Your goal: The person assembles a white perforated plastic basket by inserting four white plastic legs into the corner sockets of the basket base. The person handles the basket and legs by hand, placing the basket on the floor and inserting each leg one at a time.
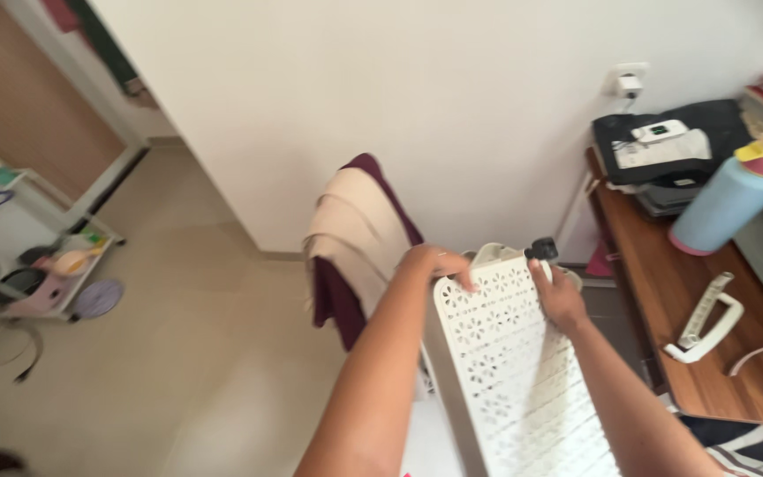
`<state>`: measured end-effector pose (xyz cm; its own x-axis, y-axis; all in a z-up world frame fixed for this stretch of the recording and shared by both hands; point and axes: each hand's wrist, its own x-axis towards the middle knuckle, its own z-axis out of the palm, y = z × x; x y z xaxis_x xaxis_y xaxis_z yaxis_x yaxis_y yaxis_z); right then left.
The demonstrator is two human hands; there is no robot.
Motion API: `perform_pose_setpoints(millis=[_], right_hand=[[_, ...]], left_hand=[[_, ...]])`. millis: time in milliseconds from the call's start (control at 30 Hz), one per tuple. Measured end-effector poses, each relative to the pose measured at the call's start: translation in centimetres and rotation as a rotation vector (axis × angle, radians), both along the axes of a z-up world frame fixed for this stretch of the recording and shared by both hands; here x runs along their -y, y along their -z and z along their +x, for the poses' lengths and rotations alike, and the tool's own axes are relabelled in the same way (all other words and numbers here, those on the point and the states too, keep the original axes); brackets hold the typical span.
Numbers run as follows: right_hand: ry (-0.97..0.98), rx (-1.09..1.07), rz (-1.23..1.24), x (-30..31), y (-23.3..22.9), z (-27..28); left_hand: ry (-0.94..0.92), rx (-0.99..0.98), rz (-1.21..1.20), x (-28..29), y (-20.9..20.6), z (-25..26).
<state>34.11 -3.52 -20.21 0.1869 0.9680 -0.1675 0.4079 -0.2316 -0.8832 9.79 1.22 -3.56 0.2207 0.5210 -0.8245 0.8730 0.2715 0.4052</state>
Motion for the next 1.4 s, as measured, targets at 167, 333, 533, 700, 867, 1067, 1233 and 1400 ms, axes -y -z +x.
perform_pose_setpoints(millis=[167,333,533,700,867,1067,1233,1400], right_hand=[[0.016,0.066,-0.095,1.6,-7.0,-2.2],[-0.023,0.049,0.040,2.3,-8.9,-2.9],[-0.099,0.219,0.087,2.8,-12.9,-4.3],[-0.157,0.234,0.113,3.2,-12.8,-3.7],[-0.218,0.056,0.847,4.1,-14.8,-3.8],[-0.132,0.218,0.569,5.4,-19.7,-5.0],[-0.059,-0.238,0.176,4.9,-22.0,-6.2],[-0.045,-0.312,-0.015,3.4,-21.3,-6.2]], left_hand=[[-0.052,-0.170,0.238,2.7,-5.2,1.6],[0.150,-0.320,0.201,3.4,-8.8,4.0],[0.025,-0.314,0.423,6.2,-9.3,5.5],[-0.271,-0.070,0.432,7.7,-10.8,4.1],[-0.283,-0.085,0.474,9.1,-11.6,3.9],[-0.312,-0.100,0.487,9.4,-11.5,3.5],[-0.344,-0.113,0.510,9.3,-10.9,3.5],[-0.394,-0.139,0.557,9.7,-10.0,4.1]])
